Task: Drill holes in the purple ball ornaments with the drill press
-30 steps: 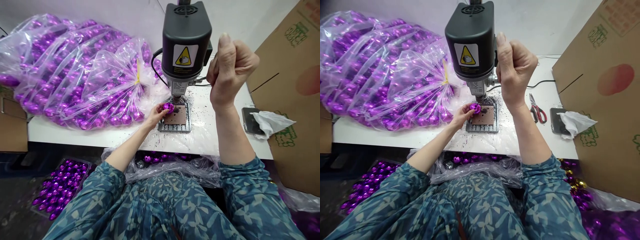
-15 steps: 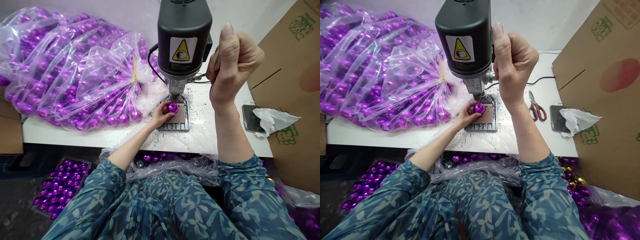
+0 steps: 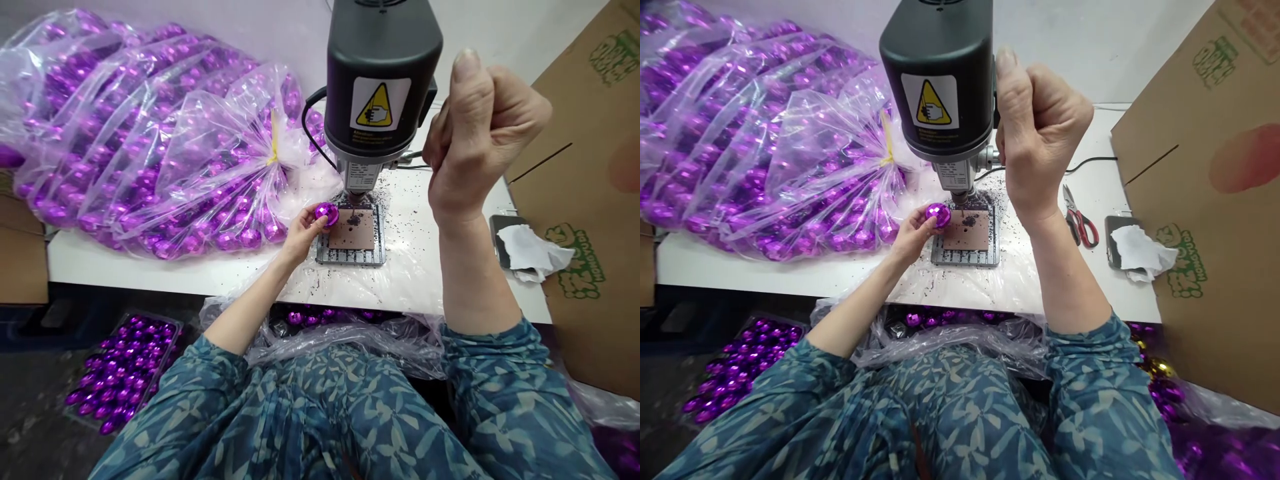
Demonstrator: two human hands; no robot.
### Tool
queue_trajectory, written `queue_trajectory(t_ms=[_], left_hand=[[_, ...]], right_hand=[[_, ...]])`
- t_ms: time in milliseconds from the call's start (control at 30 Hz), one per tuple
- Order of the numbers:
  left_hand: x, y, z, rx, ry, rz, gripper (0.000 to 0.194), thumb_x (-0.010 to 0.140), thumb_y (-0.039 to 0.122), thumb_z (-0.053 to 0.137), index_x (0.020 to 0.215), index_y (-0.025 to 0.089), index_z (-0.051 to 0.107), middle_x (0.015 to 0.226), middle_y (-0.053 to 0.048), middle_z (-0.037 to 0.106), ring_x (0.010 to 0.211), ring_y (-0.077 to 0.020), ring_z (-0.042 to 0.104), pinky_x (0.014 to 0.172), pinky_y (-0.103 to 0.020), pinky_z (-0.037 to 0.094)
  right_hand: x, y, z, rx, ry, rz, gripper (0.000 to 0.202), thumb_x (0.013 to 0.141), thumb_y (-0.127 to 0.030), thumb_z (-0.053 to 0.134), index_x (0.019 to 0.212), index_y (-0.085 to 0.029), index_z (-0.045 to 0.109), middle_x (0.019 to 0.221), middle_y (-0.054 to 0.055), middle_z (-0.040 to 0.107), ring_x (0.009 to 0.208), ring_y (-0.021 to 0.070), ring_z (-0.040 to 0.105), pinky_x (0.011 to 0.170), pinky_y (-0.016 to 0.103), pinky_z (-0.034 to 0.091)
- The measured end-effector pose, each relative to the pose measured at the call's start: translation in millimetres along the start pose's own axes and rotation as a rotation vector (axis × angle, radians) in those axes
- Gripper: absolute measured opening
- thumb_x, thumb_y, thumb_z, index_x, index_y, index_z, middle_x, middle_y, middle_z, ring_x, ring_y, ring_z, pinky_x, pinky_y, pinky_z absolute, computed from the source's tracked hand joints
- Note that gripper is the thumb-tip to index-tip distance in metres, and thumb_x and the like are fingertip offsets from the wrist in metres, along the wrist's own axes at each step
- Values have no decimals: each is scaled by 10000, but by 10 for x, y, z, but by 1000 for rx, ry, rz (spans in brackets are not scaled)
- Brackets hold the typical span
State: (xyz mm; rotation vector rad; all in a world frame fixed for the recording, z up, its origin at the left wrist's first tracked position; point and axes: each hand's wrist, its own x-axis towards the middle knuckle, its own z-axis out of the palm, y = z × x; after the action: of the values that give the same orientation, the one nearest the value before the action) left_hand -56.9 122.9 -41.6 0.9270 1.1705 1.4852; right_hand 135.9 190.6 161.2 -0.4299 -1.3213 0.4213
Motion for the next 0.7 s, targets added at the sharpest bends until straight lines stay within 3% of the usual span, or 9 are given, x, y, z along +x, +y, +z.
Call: queue_trajectory(t_ms=[167,267,333,467,700], left_hand=[[-43,27,-14,-192,-53,-150,496,796,462,953,1188,248,738,1313,-81,791,1190,-240,770,1052,-416,642],[-38,59,-1,-192,-29,-166,409,850,438,908,1165,236,744,1277,-87,808,1209,-245,767,1067,-418,640],[-31,81,8,-183,-24,-155,393,871,455,887,1159,226,747,1257,-92,813,1211,-249,765,1055,-417,646],[-22,94,7,-230,-43,-164,395,863,478,903,1126,218,765,1234,-95,818,1173,-245,768,1065,-431,645],[-13,37,4,-256,-39,-197,444,809,487,955,1110,221,765,1213,-91,825,1119,-248,786,1035,-440,658]], right_hand=[[90,18,65,36,25,20,819,729,-955,549,501,-225,257,414,-37,258,341,52,242,428,372,128],[207,105,99,48,19,30,847,613,-1047,492,503,-250,227,423,-29,214,341,75,230,423,402,127],[285,174,97,41,-14,54,837,566,-1032,529,521,-259,210,435,-30,216,353,83,232,424,403,143],[370,261,70,26,-64,100,788,603,-912,637,545,-264,192,449,-36,209,378,81,230,415,391,162],[367,271,72,75,-37,68,778,589,-928,648,537,-298,194,451,-27,212,393,102,246,471,418,135]])
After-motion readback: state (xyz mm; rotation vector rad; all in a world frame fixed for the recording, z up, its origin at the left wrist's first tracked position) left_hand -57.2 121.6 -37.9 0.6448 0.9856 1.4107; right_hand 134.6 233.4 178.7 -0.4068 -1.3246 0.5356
